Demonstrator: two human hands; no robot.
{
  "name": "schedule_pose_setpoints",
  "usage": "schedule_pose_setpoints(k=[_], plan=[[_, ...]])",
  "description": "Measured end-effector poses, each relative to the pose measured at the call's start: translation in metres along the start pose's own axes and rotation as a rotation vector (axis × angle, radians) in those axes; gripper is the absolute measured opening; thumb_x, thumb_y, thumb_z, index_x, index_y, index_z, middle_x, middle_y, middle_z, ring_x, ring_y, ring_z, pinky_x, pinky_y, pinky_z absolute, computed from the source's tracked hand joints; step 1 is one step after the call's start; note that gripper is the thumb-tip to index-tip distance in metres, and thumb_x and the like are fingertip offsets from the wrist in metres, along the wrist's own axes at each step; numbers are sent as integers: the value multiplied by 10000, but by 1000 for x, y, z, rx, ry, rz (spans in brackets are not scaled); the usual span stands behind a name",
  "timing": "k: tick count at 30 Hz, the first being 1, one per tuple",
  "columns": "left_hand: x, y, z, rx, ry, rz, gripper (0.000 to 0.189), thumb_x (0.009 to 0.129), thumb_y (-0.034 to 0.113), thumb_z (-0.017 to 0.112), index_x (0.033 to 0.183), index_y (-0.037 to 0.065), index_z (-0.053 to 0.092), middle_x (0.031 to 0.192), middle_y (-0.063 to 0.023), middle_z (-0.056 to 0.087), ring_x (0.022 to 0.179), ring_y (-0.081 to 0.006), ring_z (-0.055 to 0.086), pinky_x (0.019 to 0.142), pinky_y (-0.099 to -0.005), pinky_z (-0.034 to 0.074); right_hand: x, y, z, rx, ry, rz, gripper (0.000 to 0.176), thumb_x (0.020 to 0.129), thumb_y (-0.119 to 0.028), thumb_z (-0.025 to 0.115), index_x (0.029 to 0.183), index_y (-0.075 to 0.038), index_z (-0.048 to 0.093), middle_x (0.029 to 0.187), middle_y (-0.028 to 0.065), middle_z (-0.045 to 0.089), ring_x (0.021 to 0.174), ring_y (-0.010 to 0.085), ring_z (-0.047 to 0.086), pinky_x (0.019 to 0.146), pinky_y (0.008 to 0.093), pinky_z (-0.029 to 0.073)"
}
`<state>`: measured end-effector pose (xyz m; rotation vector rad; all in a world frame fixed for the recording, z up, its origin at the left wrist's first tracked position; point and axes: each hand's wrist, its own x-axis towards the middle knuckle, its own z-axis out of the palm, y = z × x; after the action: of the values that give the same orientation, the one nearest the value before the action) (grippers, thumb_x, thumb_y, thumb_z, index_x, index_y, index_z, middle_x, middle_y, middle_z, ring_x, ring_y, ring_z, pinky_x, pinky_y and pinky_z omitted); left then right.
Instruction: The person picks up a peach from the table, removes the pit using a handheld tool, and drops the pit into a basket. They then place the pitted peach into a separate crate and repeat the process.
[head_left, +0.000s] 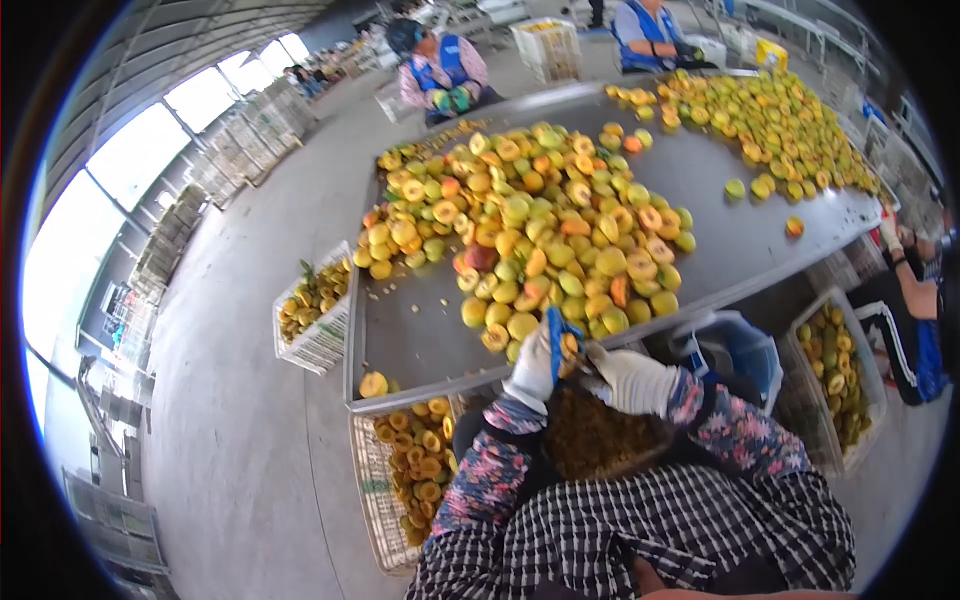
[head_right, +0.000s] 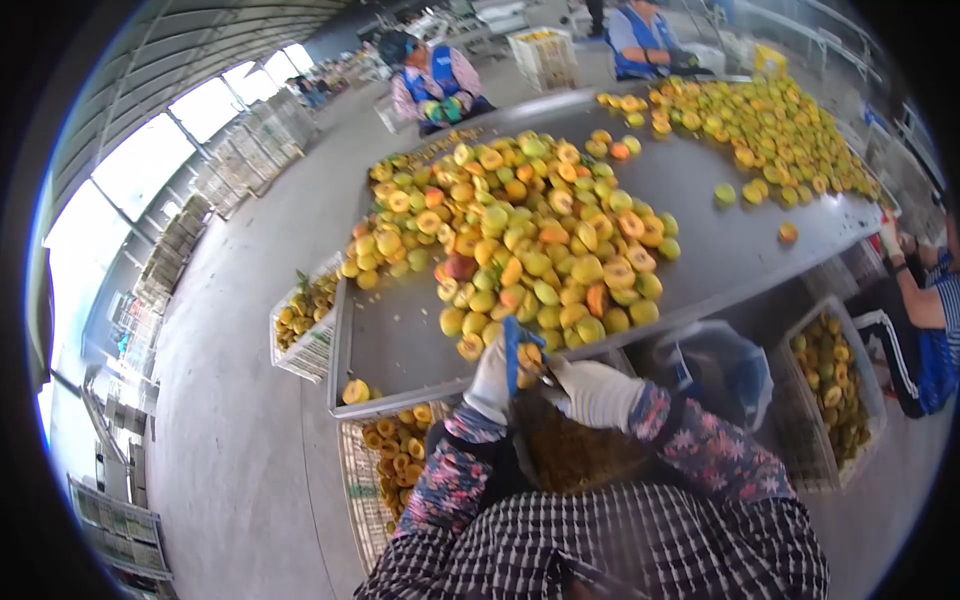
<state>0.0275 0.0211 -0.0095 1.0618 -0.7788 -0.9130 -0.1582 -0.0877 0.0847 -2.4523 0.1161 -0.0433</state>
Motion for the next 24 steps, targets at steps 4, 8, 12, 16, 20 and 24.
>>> schedule_pose_setpoints(k=[4, 8, 12, 16, 20, 24], plan=[[0, 42, 24, -329, 11, -232, 701, 1000, 619, 353, 1182, -17, 586, 951, -131, 658, 819, -223, 648, 755, -340, 554, 0, 10, 9, 180, 103, -62, 223, 960, -178, 582, 1091, -10, 517, 1031, 190, 634, 962, 324, 609, 832, 400, 476], [-6, 46, 62, -63, 243, 170, 698, 1013, 587, 355, 1347, -13, 476, 1212, -117, 595, 1086, -230, 600, 962, -362, 497, -1, 1, 4, 514, 187, -10, 154, 989, -114, 532, 1118, -30, 531, 1066, 72, 584, 1009, 210, 543, 911, 319, 443], [-10, 51, 75, 47, 336, 196, 614, 1038, 523, 343, 1221, -29, 540, 1117, -140, 631, 989, -252, 640, 913, -370, 517, 3, -2, 4, 618, -28, 136, 222, 1021, -157, 486, 1204, -39, 530, 1153, 105, 577, 1064, 207, 540, 971, 330, 430], [-9, 52, 69, -181, 274, 25, 577, 1042, 498, 363, 1073, -37, 578, 978, -153, 659, 847, -272, 663, 826, -379, 546, 4, 45, 31, 220, -77, -115, 215, 1023, -159, 484, 1186, -42, 562, 1117, 102, 595, 1051, 227, 563, 966, 342, 424], [-8, 37, 48, 158, 159, 44, 420, 1046, 367, 445, 1166, -23, 548, 909, -126, 691, 797, -223, 677, 716, -327, 565, 0, 39, 32, 378, 52, -162, 275, 1005, -240, 551, 1208, -54, 546, 932, 67, 620, 853, 236, 610, 845, 354, 480], [-12, 53, 54, 420, 81, 115, 424, 1023, 372, 495, 1135, -32, 563, 879, -137, 686, 761, -241, 679, 708, -354, 577, -12, 7, 10, 791, -124, 155, 319, 1014, -353, 533, 1166, -73, 541, 783, 35, 574, 617, 162, 579, 583, 297, 493]])
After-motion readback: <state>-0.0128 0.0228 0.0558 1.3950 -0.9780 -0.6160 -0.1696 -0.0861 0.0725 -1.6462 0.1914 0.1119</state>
